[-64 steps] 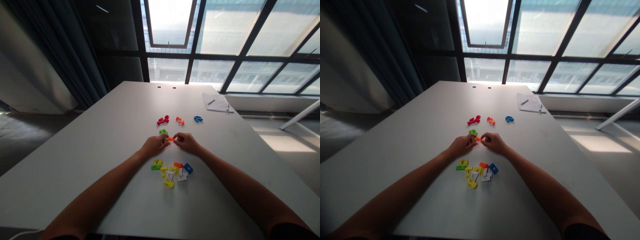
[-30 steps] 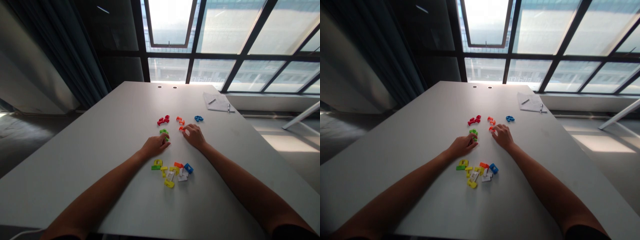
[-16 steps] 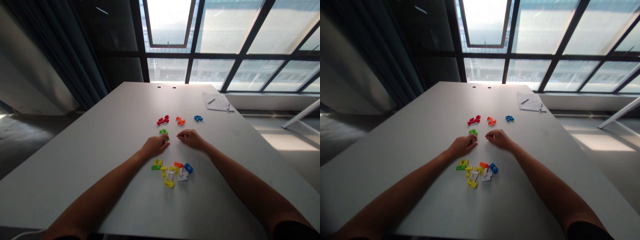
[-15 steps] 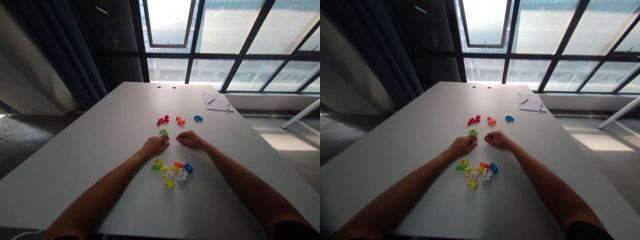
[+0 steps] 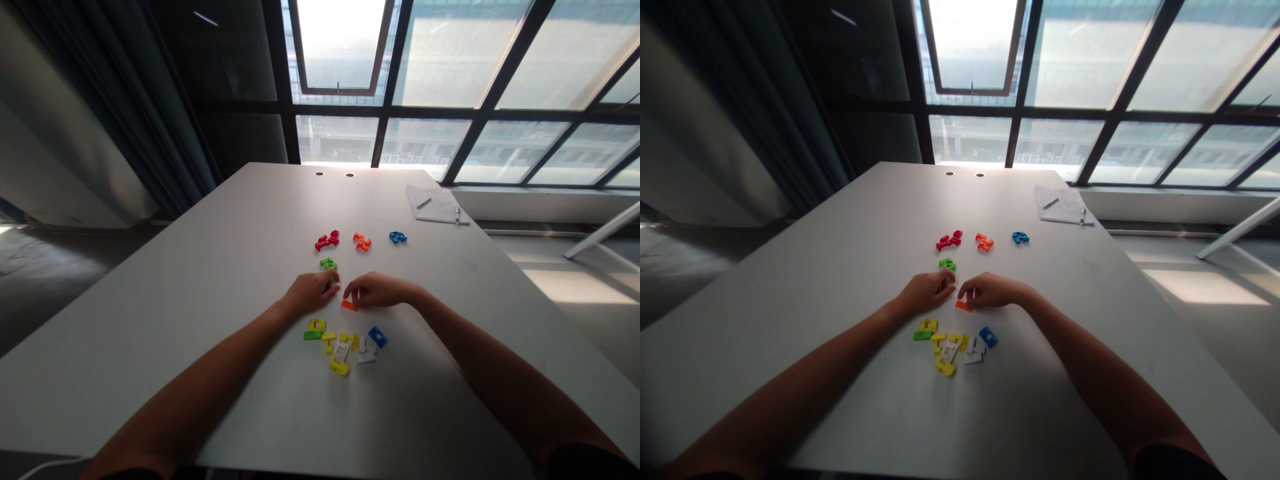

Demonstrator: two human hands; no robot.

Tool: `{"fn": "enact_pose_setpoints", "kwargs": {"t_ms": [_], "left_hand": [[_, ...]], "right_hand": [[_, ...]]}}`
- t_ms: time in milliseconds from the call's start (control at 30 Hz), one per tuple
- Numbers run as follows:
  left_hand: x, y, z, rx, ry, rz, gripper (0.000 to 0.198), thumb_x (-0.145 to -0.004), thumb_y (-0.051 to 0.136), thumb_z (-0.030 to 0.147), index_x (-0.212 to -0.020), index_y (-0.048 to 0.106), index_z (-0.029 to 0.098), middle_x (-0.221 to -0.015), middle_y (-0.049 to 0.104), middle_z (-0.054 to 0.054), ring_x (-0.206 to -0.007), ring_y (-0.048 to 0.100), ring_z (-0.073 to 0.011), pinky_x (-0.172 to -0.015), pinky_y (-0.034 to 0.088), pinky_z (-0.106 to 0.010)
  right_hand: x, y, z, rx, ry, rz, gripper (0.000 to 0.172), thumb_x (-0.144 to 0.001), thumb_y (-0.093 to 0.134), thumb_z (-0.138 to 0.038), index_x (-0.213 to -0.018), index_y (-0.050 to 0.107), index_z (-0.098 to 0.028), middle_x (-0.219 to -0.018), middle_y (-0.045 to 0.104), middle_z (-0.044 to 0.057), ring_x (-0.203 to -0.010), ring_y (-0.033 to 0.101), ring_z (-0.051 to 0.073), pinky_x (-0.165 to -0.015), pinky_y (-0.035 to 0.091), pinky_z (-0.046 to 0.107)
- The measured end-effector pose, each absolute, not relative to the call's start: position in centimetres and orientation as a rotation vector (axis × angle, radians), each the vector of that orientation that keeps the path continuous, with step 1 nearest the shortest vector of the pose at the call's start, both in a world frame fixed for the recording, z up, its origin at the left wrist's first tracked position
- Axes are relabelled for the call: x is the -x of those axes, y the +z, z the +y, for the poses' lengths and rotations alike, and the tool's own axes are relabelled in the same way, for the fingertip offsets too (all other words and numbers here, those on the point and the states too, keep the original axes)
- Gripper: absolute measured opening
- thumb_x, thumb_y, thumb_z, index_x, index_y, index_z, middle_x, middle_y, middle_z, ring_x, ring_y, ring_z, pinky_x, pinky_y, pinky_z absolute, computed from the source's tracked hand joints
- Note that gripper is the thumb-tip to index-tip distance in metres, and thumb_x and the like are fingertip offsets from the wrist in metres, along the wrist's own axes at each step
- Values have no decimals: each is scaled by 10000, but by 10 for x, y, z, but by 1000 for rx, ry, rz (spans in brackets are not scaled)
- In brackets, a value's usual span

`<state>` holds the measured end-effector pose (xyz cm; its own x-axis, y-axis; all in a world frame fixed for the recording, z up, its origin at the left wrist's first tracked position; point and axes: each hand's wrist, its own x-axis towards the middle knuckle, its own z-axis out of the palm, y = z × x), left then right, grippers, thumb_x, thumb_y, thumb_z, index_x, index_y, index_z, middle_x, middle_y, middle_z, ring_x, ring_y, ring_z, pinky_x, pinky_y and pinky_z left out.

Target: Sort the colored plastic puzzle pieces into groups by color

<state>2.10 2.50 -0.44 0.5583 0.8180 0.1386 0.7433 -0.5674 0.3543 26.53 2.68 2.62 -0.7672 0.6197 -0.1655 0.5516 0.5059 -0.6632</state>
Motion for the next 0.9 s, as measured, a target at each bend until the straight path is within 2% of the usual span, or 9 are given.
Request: {"fn": "enact_pose_setpoints", "kwargs": {"t_ms": [67,167,333,467,567,667,800,900], "left_hand": [[-21,-4,25,-2540,429,1297,211,-958,546,383,-1109,632,262,-823,728,13,-720,680,-193,-631,439,-277],[-21,-4,25,-2550,433,1300,226,-964,527,361,-1134,640,265,-832,732,10,-738,687,-197,-642,445,-280],[-19,-3,24,-2560,444,1237,266,-934,570,343,-1178,658,281,-823,732,25,-724,682,-176,-635,428,-266],[-18,-3,24,-2548,484,1141,267,-919,622,432,-1134,677,283,-808,730,41,-697,668,-157,-627,411,-253],[-18,-4,25,-2540,508,1123,228,-949,592,422,-1070,693,257,-822,737,29,-679,661,-144,-625,411,-247],[-19,-4,25,-2540,538,1117,221,-971,568,393,-1074,694,243,-821,740,21,-673,663,-141,-630,416,-245],[-19,-6,24,-2544,582,1145,288,-1004,527,445,-1122,679,231,-798,737,11,-668,671,-154,-632,424,-251],[-19,-8,25,-2550,600,1173,320,-1020,498,471,-1148,664,229,-817,744,3,-682,684,-165,-644,431,-255]], "right_hand": [[-267,25,29,1081,1048,-2570,275,-885,660,-255,-1141,757,-234,-948,751,38,-766,655,159,-674,492,245],[-267,24,29,1072,967,-2560,355,-818,767,-304,-1164,733,-230,-1016,739,49,-735,649,153,-682,493,256],[-259,11,25,1088,730,-2518,282,-833,718,-179,-1112,685,-201,-926,726,36,-738,639,148,-685,465,251],[-255,-6,24,1164,665,-2271,298,-831,729,-213,-1101,604,-191,-910,725,30,-755,648,155,-682,471,254],[-255,-14,22,1102,678,-2194,304,-820,732,-212,-1086,586,-200,-924,730,22,-750,641,141,-688,470,249],[-257,-16,23,1055,697,-2165,305,-797,748,-217,-1074,622,-194,-924,727,22,-739,628,130,-678,464,237],[-259,-17,25,1047,703,-2148,155,-798,739,-235,-938,716,-174,-819,694,12,-667,569,113,-634,434,226],[-260,-17,26,1068,752,-2093,147,-810,732,-266,-910,737,-158,-753,667,1,-635,529,107,-624,422,228]]}}
